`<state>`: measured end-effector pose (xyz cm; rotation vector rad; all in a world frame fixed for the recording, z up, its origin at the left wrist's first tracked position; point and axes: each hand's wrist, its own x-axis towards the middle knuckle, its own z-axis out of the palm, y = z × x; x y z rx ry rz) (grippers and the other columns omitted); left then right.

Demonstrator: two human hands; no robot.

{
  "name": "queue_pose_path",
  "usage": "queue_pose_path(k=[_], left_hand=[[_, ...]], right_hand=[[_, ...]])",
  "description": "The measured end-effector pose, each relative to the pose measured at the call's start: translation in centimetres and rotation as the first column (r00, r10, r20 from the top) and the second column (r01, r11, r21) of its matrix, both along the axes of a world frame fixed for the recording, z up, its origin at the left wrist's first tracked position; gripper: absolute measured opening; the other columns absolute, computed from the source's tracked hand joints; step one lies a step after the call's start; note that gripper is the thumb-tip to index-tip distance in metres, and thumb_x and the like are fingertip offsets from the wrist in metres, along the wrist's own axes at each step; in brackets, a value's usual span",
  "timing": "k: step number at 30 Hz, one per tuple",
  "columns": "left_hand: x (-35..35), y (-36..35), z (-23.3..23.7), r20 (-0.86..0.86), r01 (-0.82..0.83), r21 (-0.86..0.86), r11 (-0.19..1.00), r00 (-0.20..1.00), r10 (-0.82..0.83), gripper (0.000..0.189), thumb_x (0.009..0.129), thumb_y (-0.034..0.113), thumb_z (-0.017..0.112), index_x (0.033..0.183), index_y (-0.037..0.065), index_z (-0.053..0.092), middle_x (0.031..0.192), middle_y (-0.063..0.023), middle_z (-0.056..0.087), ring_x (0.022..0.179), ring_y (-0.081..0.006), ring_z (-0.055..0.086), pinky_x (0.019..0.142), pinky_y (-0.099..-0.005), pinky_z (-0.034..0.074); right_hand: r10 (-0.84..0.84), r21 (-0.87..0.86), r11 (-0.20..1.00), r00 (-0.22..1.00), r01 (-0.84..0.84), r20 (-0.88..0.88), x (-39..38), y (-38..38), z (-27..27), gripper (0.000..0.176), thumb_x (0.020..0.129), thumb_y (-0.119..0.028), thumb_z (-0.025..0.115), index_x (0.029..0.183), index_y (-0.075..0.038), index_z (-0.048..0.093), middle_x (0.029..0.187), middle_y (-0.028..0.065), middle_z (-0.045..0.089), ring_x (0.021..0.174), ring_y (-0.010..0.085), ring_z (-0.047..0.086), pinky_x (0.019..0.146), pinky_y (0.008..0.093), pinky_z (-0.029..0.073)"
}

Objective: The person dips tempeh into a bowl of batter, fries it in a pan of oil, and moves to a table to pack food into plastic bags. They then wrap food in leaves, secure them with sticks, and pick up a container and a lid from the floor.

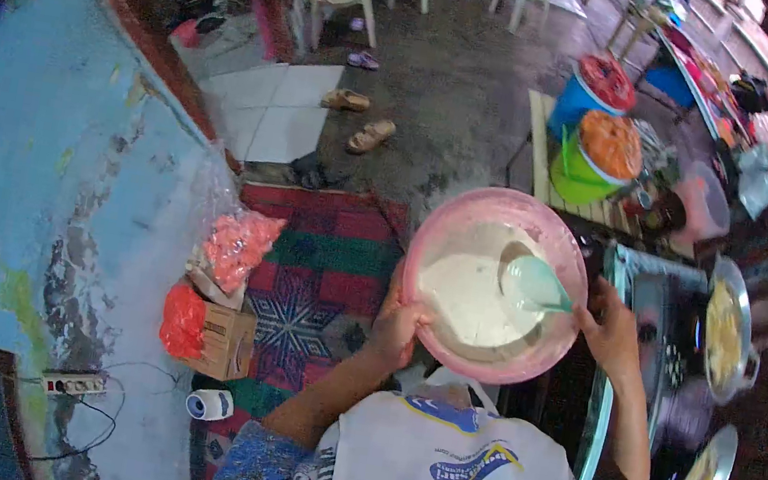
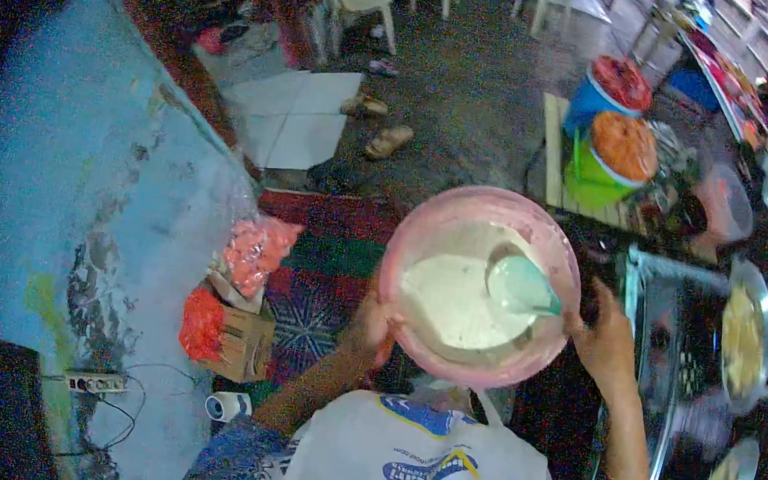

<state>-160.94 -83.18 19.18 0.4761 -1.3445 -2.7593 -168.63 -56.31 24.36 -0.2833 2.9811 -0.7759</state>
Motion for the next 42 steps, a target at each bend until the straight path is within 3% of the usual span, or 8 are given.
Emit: queue_pose_path(k=[13,22,26,27,33,38,39,42], left_hand=[[-19.9,-7.0,-5.0,0.143,-0.247,0.091,0.965,0.962,0.233,0.069,0.063,-0.003,0.047,0.128,0.010,0.028,0.112,-0.0130,0.047,0.100,-0.0280,0.051,0.081,-0.0417,0.048],[-33.6,-19.2,-5.9,0.402,-0.380,-0.072,0.922,0.835,0.375,0.046,0.069,-0.001,0.049,0.114,0.001,0.042,0.102,-0.0123,0.055,0.091,-0.0231,0.055,0.080,-0.0346,0.045],[-39.4,-26.1,-6.1,0.222,-0.457,0.081,0.886,0.875,0.431,0.051,0.070,0.003,0.054,0.119,0.005,0.039,0.097,-0.0118,0.056,0.090,-0.0256,0.056,0.080,-0.0386,0.047],[-41.0,-27.1,-5.7,0.221,-0.468,0.077,0.881,0.869,0.442,0.051,0.070,0.003,0.054,0.119,0.005,0.039,0.097,-0.0118,0.056,0.090,-0.0256,0.056,0.080,-0.0386,0.047],[-49.0,-38.9,-7.5,0.412,-0.548,0.236,0.803,0.804,0.428,0.035,0.072,0.004,0.051,0.106,-0.001,0.050,0.093,-0.0111,0.059,0.085,-0.0245,0.059,0.079,-0.0372,0.047],[-55.1,-45.9,-5.8,0.395,-0.719,-0.084,0.689,0.611,0.686,0.025,0.073,0.014,0.055,0.096,0.003,0.053,0.074,-0.0076,0.059,0.058,-0.0168,0.057,0.047,-0.0260,0.046],[-56.5,-47.3,-5.9,0.330,-0.814,-0.156,0.560,0.492,0.806,0.036,0.073,0.008,0.053,0.107,-0.003,0.048,0.094,-0.0105,0.058,0.087,-0.0205,0.057,0.075,-0.0320,0.046],[-58.1,-52.4,-4.3,0.474,-0.803,0.028,0.595,0.535,0.700,0.031,0.074,0.009,0.053,0.103,-0.002,0.051,0.091,-0.0098,0.059,0.082,-0.0216,0.058,0.072,-0.0323,0.046]], right_hand=[[0.161,-0.195,0.972,0.973,-0.128,0.164,-25.9,-10.5,-1.0,0.043,0.075,-0.024,0.061,0.108,0.000,0.048,0.089,0.0217,0.059,0.081,0.0330,0.059,0.070,0.0376,0.046],[0.471,-0.291,0.787,0.834,-0.545,-0.287,-44.4,-25.2,-6.7,0.033,0.078,-0.016,0.061,0.104,-0.001,0.047,0.064,0.0121,0.054,0.053,0.0200,0.051,0.048,0.0315,0.041],[0.446,-0.436,0.780,0.888,-0.449,-0.117,-51.5,-32.8,-8.4,0.036,0.077,-0.016,0.062,0.105,-0.002,0.046,0.070,0.0146,0.057,0.055,0.0218,0.054,0.051,0.0336,0.042],[0.445,-0.214,0.855,0.881,-0.472,-0.164,-53.1,-34.4,-8.5,0.035,0.077,-0.016,0.063,0.106,-0.002,0.047,0.071,0.0145,0.057,0.056,0.0225,0.054,0.051,0.0335,0.042],[0.510,-0.228,0.832,0.859,-0.506,-0.047,-62.2,-48.3,-5.0,0.036,0.078,-0.022,0.061,0.106,-0.003,0.049,0.070,0.0151,0.056,0.060,0.0269,0.055,0.054,0.0363,0.043],[0.633,-0.243,0.732,0.767,-0.637,-0.104,-71.0,-60.0,-5.8,0.036,0.078,-0.023,0.061,0.106,-0.004,0.049,0.075,0.0152,0.058,0.066,0.0285,0.057,0.059,0.0356,0.045],[0.655,-0.256,0.711,0.749,-0.655,-0.099,-72.2,-62.3,-6.0,0.037,0.077,-0.024,0.061,0.106,-0.004,0.050,0.078,0.0157,0.059,0.069,0.0291,0.058,0.062,0.0357,0.046],[0.694,-0.215,0.702,0.720,-0.679,-0.010,-75.6,-69.3,-5.9,0.038,0.076,-0.025,0.062,0.107,-0.007,0.050,0.082,0.0165,0.060,0.076,0.0303,0.059,0.066,0.0378,0.046]])
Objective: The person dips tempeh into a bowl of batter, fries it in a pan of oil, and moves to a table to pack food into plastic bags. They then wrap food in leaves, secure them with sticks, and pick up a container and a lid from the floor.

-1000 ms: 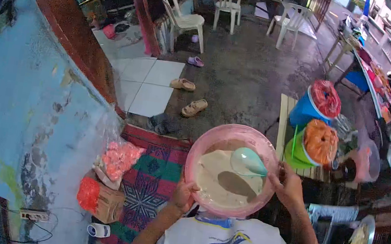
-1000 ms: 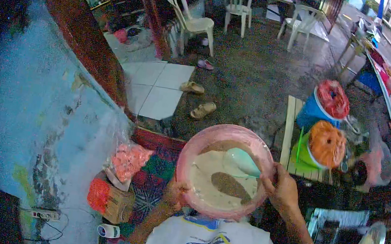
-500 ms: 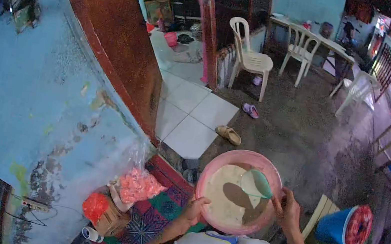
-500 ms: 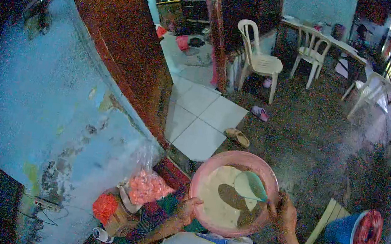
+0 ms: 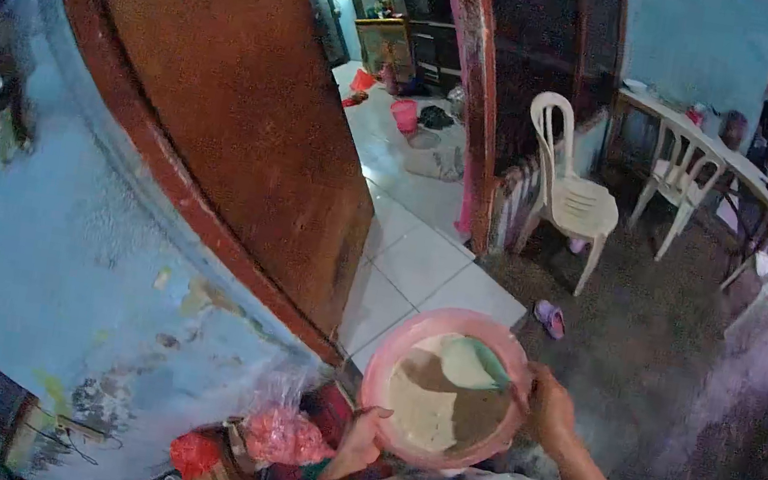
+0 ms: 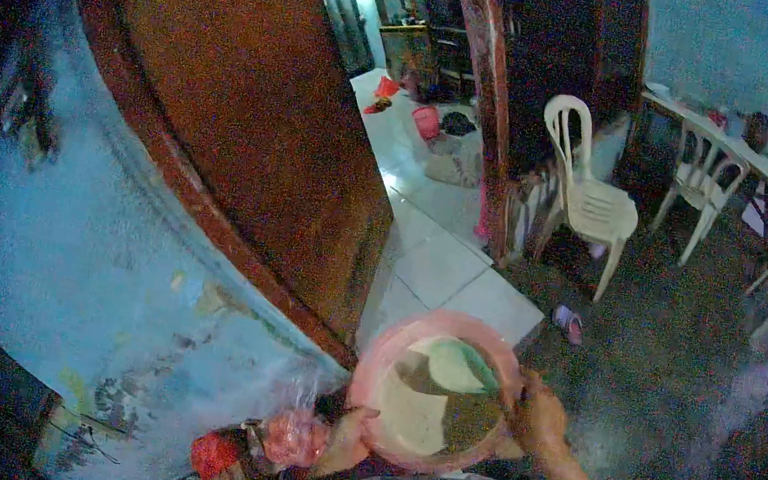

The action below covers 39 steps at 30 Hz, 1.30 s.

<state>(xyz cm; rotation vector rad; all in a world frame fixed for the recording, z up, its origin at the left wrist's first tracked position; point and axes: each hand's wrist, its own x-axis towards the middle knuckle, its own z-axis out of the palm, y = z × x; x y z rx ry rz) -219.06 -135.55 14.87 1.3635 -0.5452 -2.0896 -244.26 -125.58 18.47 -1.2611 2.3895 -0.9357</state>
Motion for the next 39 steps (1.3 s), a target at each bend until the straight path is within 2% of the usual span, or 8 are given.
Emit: queue_pose_path(k=[2,6,9,11,19,32,34,39], left_hand=[[-1.0,-3.7,0.7,0.171,0.076,-0.008,0.997,0.983,-0.074,0.027,0.075,0.011,0.052,0.100,0.000,0.053,0.087,-0.0094,0.060,0.079,-0.0222,0.058,0.070,-0.0323,0.045],[0.6,-13.2,-8.4,-0.196,-0.023,0.032,0.999,0.980,0.029,0.023,0.077,0.013,0.052,0.096,0.002,0.055,0.084,-0.0111,0.061,0.078,-0.0216,0.058,0.066,-0.0321,0.046],[3.6,-21.6,-15.7,0.118,0.280,-0.321,0.905,0.960,-0.256,0.018,0.082,0.013,0.045,0.095,0.003,0.054,0.085,-0.0102,0.059,0.073,-0.0205,0.058,0.065,-0.0346,0.046],[5.1,-24.8,-24.4,-0.216,0.086,-0.383,0.920,0.960,-0.180,0.019,0.085,0.013,0.042,0.097,0.001,0.052,0.083,-0.0090,0.057,0.066,-0.0193,0.056,0.061,-0.0350,0.046],[1.0,-39.8,-13.1,0.087,-0.185,-0.251,0.950,0.973,0.212,0.020,0.084,0.013,0.043,0.098,0.001,0.052,0.083,-0.0087,0.057,0.066,-0.0188,0.055,0.061,-0.0345,0.045],[-7.7,-61.7,-15.1,0.186,-0.421,-0.229,0.878,0.866,0.464,0.022,0.083,0.012,0.044,0.100,0.001,0.051,0.082,-0.0082,0.057,0.066,-0.0180,0.054,0.060,-0.0336,0.044],[-9.4,-64.7,-14.8,0.234,-0.447,-0.214,0.868,0.839,0.490,0.022,0.083,0.012,0.044,0.101,0.001,0.051,0.082,-0.0081,0.057,0.066,-0.0179,0.054,0.060,-0.0335,0.044],[-12.7,-70.2,-13.3,0.333,-0.496,-0.168,0.852,0.785,0.523,0.023,0.082,0.012,0.045,0.101,0.001,0.051,0.082,-0.0079,0.057,0.066,-0.0176,0.053,0.060,-0.0332,0.044]], right_hand=[[0.107,0.011,0.994,0.994,-0.107,0.014,-2.5,-5.1,-2.1,0.040,0.076,-0.028,0.061,0.109,-0.008,0.050,0.083,0.0169,0.060,0.077,0.0312,0.059,0.067,0.0390,0.046],[0.243,0.063,0.968,0.970,-0.245,0.026,-4.5,-15.8,-2.4,0.046,0.076,-0.036,0.059,0.111,-0.008,0.047,0.081,0.0153,0.060,0.075,0.0317,0.059,0.064,0.0402,0.046],[0.292,0.031,0.955,0.955,-0.294,0.049,-5.6,-24.4,-2.7,0.046,0.077,-0.036,0.058,0.112,-0.009,0.045,0.081,0.0161,0.060,0.076,0.0321,0.059,0.063,0.0414,0.046],[0.339,0.081,0.936,0.939,-0.343,0.062,-5.8,-30.0,-3.7,0.048,0.078,-0.036,0.057,0.115,-0.008,0.042,0.085,0.0168,0.060,0.079,0.0320,0.059,0.067,0.0418,0.046],[0.458,-0.002,0.885,0.872,-0.465,0.170,-6.0,-51.3,-2.5,0.052,0.077,-0.038,0.058,0.114,-0.005,0.043,0.080,0.0154,0.060,0.073,0.0309,0.059,0.063,0.0395,0.046],[0.851,-0.045,0.520,0.513,-0.853,0.115,-10.1,-80.6,-5.8,0.055,0.084,-0.047,0.043,0.120,-0.005,0.041,0.109,0.0153,0.053,0.098,0.0285,0.053,0.079,0.0367,0.045],[0.857,0.214,0.399,0.446,-0.892,0.257,-11.2,-84.7,-3.0,0.054,0.085,-0.046,0.043,0.120,-0.005,0.040,0.108,0.0167,0.052,0.098,0.0299,0.053,0.078,0.0387,0.046],[0.889,0.015,0.431,0.428,-0.902,0.160,-10.4,-91.7,-8.4,0.054,0.084,-0.044,0.044,0.122,-0.006,0.039,0.111,0.0188,0.051,0.087,0.0315,0.058,0.071,0.0397,0.049]])
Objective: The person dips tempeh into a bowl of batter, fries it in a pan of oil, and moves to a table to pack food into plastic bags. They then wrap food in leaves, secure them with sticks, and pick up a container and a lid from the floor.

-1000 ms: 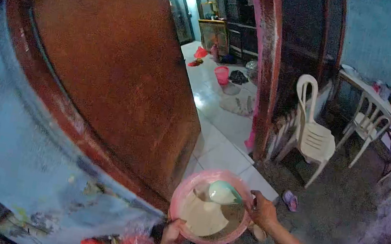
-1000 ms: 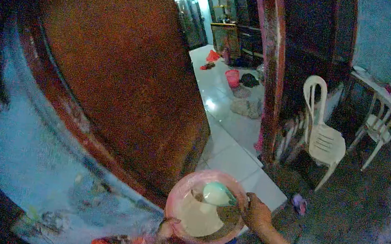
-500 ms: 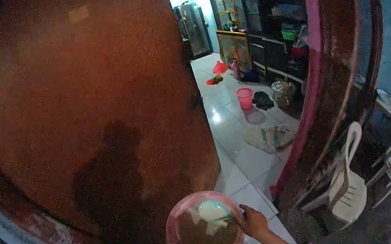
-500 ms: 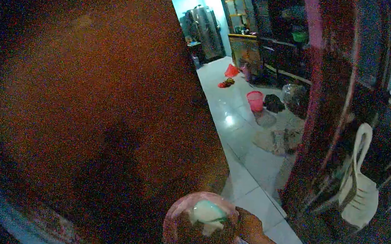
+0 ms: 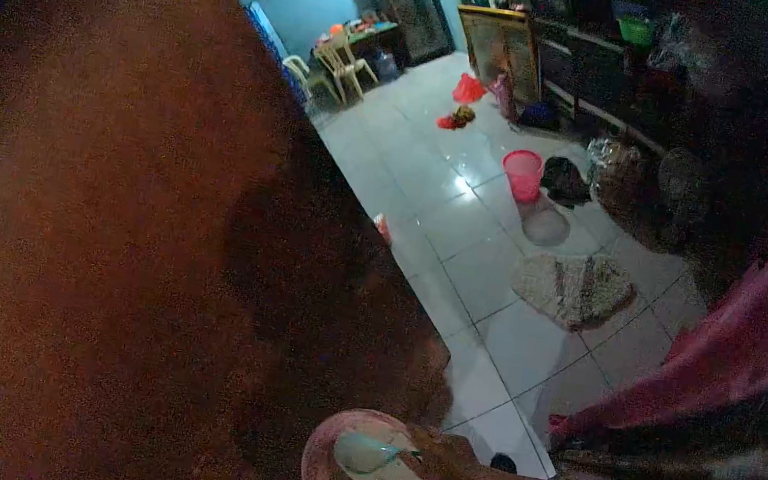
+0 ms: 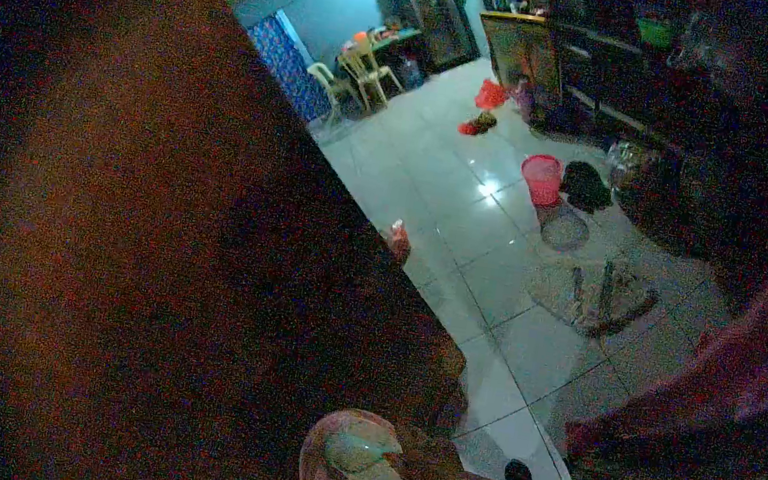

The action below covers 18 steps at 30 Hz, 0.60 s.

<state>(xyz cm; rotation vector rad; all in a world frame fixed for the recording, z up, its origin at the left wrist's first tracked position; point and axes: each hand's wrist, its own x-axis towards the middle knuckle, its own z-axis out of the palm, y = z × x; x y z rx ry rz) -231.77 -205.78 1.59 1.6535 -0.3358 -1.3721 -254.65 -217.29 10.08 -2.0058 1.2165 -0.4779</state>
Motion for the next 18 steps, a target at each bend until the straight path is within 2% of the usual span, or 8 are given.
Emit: queue_pose_path(k=[1,3,5,6,9,12,14,18], left_hand=[[-0.5,-0.7,0.2,0.015,-0.013,0.013,1.000,1.000,0.013,0.023,0.082,0.012,0.045,0.101,0.001,0.051,0.082,-0.0079,0.057,0.066,-0.0175,0.053,0.060,-0.0331,0.044],[-1.9,-1.9,0.7,0.036,-0.032,0.037,0.999,0.999,0.031,0.024,0.082,0.012,0.045,0.102,0.000,0.051,0.082,-0.0078,0.057,0.066,-0.0174,0.053,0.060,-0.0330,0.043],[-2.9,-3.0,1.0,0.046,-0.046,0.057,0.997,0.998,0.044,0.024,0.082,0.011,0.045,0.102,0.000,0.051,0.082,-0.0077,0.057,0.066,-0.0173,0.053,0.060,-0.0328,0.043],[-3.3,-3.5,1.0,0.054,-0.054,0.064,0.996,0.997,0.051,0.024,0.081,0.011,0.045,0.102,0.000,0.051,0.082,-0.0077,0.057,0.066,-0.0172,0.053,0.060,-0.0328,0.043],[-4.2,-4.1,1.6,0.064,-0.071,0.082,0.994,0.996,0.066,0.025,0.081,0.011,0.045,0.103,0.000,0.051,0.082,-0.0076,0.057,0.066,-0.0170,0.053,0.060,-0.0326,0.043],[-4.9,-3.8,2.1,0.069,-0.107,0.080,0.991,0.992,0.102,0.025,0.081,0.011,0.046,0.103,0.000,0.051,0.082,-0.0075,0.056,0.066,-0.0168,0.052,0.060,-0.0324,0.043],[-5.2,-3.3,2.4,0.070,-0.119,0.079,0.990,0.991,0.113,0.026,0.081,0.011,0.046,0.104,0.000,0.050,0.082,-0.0074,0.056,0.066,-0.0167,0.052,0.060,-0.0322,0.043],[-5.4,-0.6,3.3,0.069,-0.175,0.046,0.983,0.983,0.172,0.027,0.080,0.011,0.046,0.104,0.000,0.050,0.082,-0.0072,0.056,0.066,-0.0165,0.052,0.060,-0.0320,0.042]], right_hand=[[-0.014,-0.098,0.995,1.000,0.016,0.021,-0.1,-1.0,0.5,0.053,0.084,-0.043,0.044,0.122,-0.006,0.039,0.111,0.0193,0.051,0.083,0.0317,0.059,0.068,0.0391,0.050],[0.045,0.017,0.999,0.996,-0.046,0.082,-3.4,-2.8,2.7,0.055,0.084,-0.043,0.044,0.123,-0.005,0.037,0.113,0.0195,0.050,0.083,0.0336,0.059,0.071,0.0424,0.049],[0.113,0.242,0.965,0.993,-0.104,-0.022,-4.3,-4.7,3.9,0.057,0.084,-0.044,0.043,0.125,-0.005,0.035,0.112,0.0199,0.050,0.086,0.0341,0.058,0.070,0.0439,0.048],[0.118,0.250,0.962,0.993,-0.109,-0.022,-4.3,-5.4,3.2,0.057,0.084,-0.044,0.043,0.125,-0.005,0.035,0.112,0.0199,0.050,0.086,0.0341,0.058,0.070,0.0439,0.048],[0.134,0.205,0.971,0.991,-0.126,-0.024,-4.3,-6.2,2.3,0.056,0.083,-0.045,0.041,0.124,-0.006,0.035,0.110,0.0198,0.051,0.084,0.0338,0.058,0.067,0.0439,0.048],[0.094,0.169,0.980,0.991,-0.110,0.096,-4.4,-6.5,1.8,0.053,0.083,-0.043,0.044,0.122,-0.008,0.037,0.108,0.0187,0.051,0.083,0.0333,0.058,0.065,0.0438,0.048],[-0.003,0.013,1.000,0.995,0.002,0.103,-3.0,-5.7,-1.2,0.052,0.079,-0.044,0.048,0.119,-0.011,0.038,0.101,0.0162,0.055,0.079,0.0341,0.059,0.061,0.0456,0.048],[0.170,0.053,0.984,0.985,-0.171,0.024,-4.0,-6.1,2.7,0.051,0.082,-0.042,0.047,0.121,-0.010,0.038,0.103,0.0155,0.054,0.077,0.0280,0.059,0.059,0.0411,0.048]])
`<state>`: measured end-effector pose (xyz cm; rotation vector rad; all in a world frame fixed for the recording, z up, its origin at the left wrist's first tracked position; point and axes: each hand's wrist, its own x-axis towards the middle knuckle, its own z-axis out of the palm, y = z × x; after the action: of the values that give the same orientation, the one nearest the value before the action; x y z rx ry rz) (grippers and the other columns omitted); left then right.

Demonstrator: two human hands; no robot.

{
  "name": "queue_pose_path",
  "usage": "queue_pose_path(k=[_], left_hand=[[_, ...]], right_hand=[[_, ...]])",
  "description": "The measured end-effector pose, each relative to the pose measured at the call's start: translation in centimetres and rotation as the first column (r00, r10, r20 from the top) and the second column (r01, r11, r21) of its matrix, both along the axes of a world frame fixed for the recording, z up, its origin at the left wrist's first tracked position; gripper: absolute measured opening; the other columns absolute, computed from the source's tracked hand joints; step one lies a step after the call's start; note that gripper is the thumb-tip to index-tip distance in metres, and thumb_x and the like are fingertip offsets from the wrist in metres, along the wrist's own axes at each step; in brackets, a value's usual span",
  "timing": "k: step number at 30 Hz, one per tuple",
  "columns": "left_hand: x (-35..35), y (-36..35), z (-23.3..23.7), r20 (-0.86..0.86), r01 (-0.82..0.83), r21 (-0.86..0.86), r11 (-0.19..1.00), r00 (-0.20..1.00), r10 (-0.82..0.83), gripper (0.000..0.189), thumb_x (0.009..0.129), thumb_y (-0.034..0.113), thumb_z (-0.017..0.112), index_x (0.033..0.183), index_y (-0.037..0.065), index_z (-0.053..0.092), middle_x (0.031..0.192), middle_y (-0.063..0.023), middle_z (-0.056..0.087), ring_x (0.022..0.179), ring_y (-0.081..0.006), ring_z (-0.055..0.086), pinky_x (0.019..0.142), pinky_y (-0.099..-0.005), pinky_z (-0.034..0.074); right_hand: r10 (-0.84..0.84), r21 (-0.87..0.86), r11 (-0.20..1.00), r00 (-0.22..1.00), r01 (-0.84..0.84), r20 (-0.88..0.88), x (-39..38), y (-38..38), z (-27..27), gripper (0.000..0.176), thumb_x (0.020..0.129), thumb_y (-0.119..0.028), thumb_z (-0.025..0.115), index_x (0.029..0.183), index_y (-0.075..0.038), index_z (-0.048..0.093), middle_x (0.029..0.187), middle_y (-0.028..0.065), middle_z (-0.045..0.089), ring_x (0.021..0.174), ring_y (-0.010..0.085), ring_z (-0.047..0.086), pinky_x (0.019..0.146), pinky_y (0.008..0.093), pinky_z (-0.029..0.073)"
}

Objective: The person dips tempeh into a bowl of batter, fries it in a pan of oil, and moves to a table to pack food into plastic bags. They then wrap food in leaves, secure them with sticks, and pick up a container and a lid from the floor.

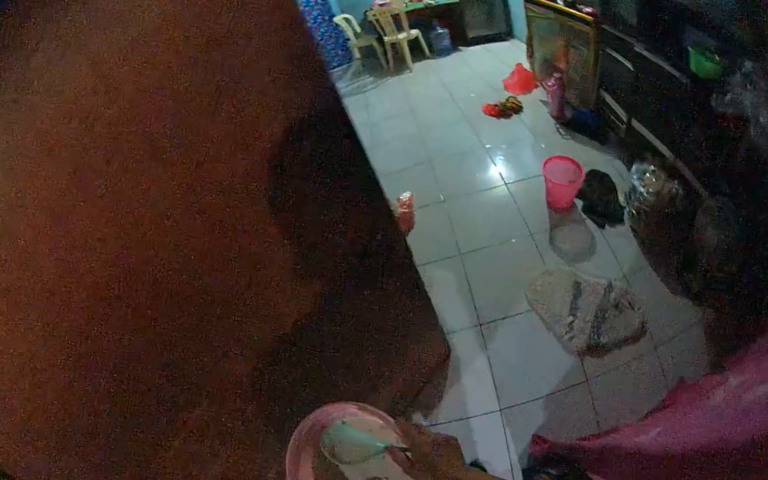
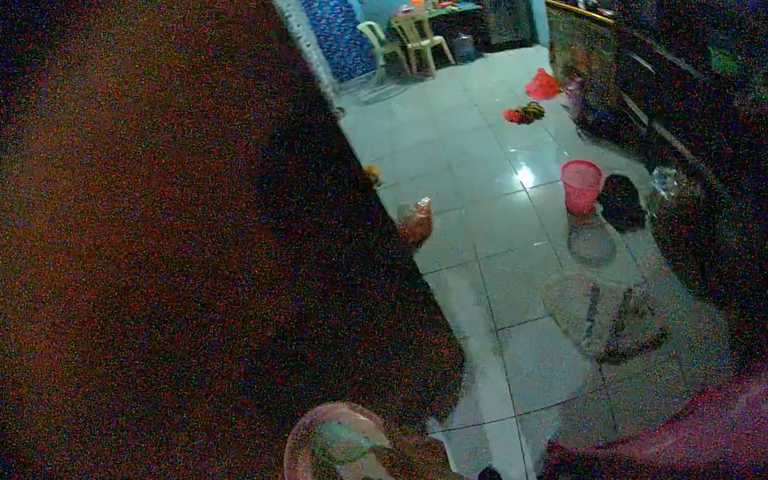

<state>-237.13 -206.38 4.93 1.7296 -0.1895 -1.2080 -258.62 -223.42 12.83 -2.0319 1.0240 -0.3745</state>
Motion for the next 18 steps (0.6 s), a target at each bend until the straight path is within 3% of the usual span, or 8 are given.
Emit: queue_pose_path(k=[5,9,10,11,13,14,17,18], left_hand=[[0.0,5.4,1.4,0.025,-0.084,-0.048,0.995,0.996,0.085,0.028,0.080,0.011,0.047,0.105,0.000,0.050,0.082,-0.0071,0.056,0.066,-0.0161,0.051,0.060,-0.0317,0.042],[-0.5,11.4,3.2,0.151,-0.052,-0.046,0.998,0.987,0.058,0.029,0.079,0.010,0.047,0.106,0.000,0.050,0.081,-0.0069,0.056,0.066,-0.0159,0.051,0.060,-0.0314,0.041],[-0.8,13.0,3.9,0.210,-0.028,-0.017,0.999,0.977,0.031,0.029,0.079,0.010,0.047,0.106,0.000,0.050,0.081,-0.0069,0.056,0.066,-0.0158,0.051,0.060,-0.0313,0.041],[-0.8,14.5,4.7,0.270,0.004,0.017,1.000,0.963,-0.009,0.029,0.079,0.010,0.047,0.106,0.000,0.050,0.081,-0.0068,0.056,0.066,-0.0158,0.051,0.060,-0.0313,0.041],[-1.2,17.7,6.1,0.364,0.040,0.094,0.995,0.929,-0.072,0.030,0.079,0.010,0.047,0.106,0.000,0.050,0.081,-0.0068,0.056,0.066,-0.0156,0.051,0.060,-0.0311,0.041],[-1.2,19.2,6.7,0.392,0.041,0.121,0.992,0.916,-0.086,0.030,0.079,0.010,0.048,0.107,0.000,0.050,0.081,-0.0067,0.056,0.066,-0.0156,0.050,0.060,-0.0311,0.041],[-1.4,24.3,8.1,0.409,-0.012,0.155,0.988,0.911,-0.053,0.031,0.078,0.010,0.048,0.107,-0.001,0.049,0.081,-0.0066,0.056,0.066,-0.0154,0.050,0.060,-0.0309,0.041],[-1.4,26.1,8.6,0.407,-0.075,0.128,0.989,0.913,0.017,0.031,0.078,0.010,0.048,0.107,-0.001,0.049,0.081,-0.0066,0.056,0.065,-0.0153,0.050,0.060,-0.0308,0.041]], right_hand=[[0.033,-0.214,0.977,0.988,-0.001,0.149,2.1,1.9,0.2,0.047,0.082,-0.041,0.050,0.115,-0.008,0.045,0.091,0.0135,0.057,0.064,0.0250,0.059,0.056,0.0364,0.048],[0.144,0.007,0.989,0.989,-0.144,-0.020,4.7,3.6,0.3,0.039,0.082,-0.035,0.051,0.111,-0.009,0.049,0.090,0.0128,0.058,0.068,0.0264,0.059,0.059,0.0367,0.047],[0.130,-0.206,0.974,0.977,-0.094,0.169,5.3,4.7,1.3,0.036,0.082,-0.035,0.051,0.107,-0.009,0.051,0.089,0.0129,0.058,0.073,0.0275,0.060,0.061,0.0378,0.047],[0.242,-0.198,0.952,0.970,-0.235,0.008,6.2,5.3,3.0,0.035,0.081,-0.035,0.052,0.102,-0.006,0.052,0.086,0.0155,0.059,0.075,0.0301,0.059,0.062,0.0395,0.046],[0.306,-0.237,0.926,0.952,-0.295,0.009,8.4,7.4,3.7,0.035,0.080,-0.031,0.055,0.096,0.000,0.053,0.082,0.0191,0.058,0.074,0.0322,0.059,0.063,0.0406,0.045],[0.331,-0.274,0.916,0.939,-0.294,0.098,9.4,8.6,4.4,0.035,0.080,-0.030,0.056,0.100,-0.001,0.053,0.083,0.0183,0.059,0.075,0.0312,0.059,0.064,0.0395,0.046],[0.431,-0.096,0.898,0.902,-0.430,-0.011,12.8,12.7,4.4,0.033,0.081,-0.023,0.056,0.109,-0.005,0.051,0.083,0.0145,0.059,0.075,0.0226,0.059,0.065,0.0326,0.046],[0.470,-0.180,0.870,0.882,-0.459,0.026,13.8,14.3,3.7,0.032,0.082,-0.022,0.056,0.109,-0.004,0.051,0.085,0.0128,0.059,0.075,0.0197,0.058,0.065,0.0307,0.045]])
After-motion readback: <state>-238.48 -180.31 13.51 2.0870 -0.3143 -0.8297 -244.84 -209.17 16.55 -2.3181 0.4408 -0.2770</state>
